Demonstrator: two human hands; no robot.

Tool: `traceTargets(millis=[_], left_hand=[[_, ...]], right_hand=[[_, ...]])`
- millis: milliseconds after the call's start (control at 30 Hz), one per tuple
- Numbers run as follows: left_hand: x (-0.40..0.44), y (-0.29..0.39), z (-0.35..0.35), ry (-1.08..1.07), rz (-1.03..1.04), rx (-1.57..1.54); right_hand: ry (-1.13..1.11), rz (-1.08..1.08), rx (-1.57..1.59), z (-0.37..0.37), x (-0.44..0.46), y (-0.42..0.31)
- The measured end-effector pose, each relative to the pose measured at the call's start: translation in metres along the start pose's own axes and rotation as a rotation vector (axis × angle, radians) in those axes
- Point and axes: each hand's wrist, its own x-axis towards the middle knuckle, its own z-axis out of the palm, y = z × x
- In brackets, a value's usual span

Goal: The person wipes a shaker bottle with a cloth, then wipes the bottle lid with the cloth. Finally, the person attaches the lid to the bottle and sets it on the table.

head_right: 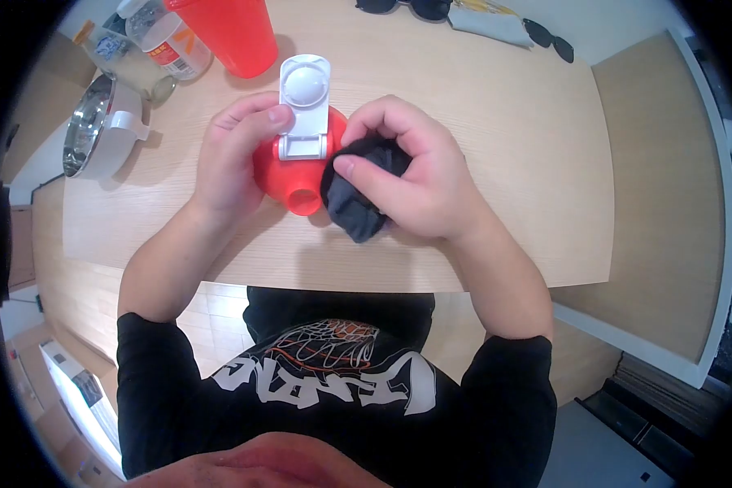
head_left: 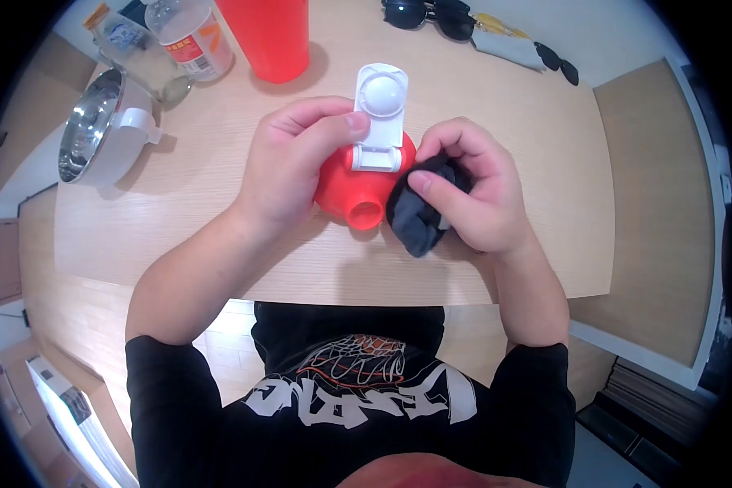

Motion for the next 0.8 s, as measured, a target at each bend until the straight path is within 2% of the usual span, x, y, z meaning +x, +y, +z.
traceTargets(millis=[67,267,367,467,567,700,800], left_hand=[[0.0,-0.004,-0.001,0.001,0.021,0.003],[-0.001,-0.008,0.002,0.013,0.058,0.012],[-0.002,-0.01,0.003,0.029,0.099,0.061],[-0.003,-0.013,0.003,0.021,0.149,0.056],[-0.002,-0.014,0.004,0.033,0.147,-0.03],[0.005,-0.012,0.005,0.106,0.156,-0.11],[0.006,-0.005,0.002,0.103,0.196,-0.06]], right_hand=[[0.059,-0.007,-0.042,0.001,0.001,-0.001],[0.084,0.028,0.082,0.001,0.0,-0.006],[0.152,-0.026,0.112,0.009,-0.001,-0.002],[0.206,0.027,0.212,0.011,-0.001,-0.002],[0.151,0.079,-0.014,0.003,0.002,-0.003],[0.166,-0.233,-0.396,-0.017,0.008,0.007],[0.051,-0.357,0.389,-0.029,0.009,-0.002]])
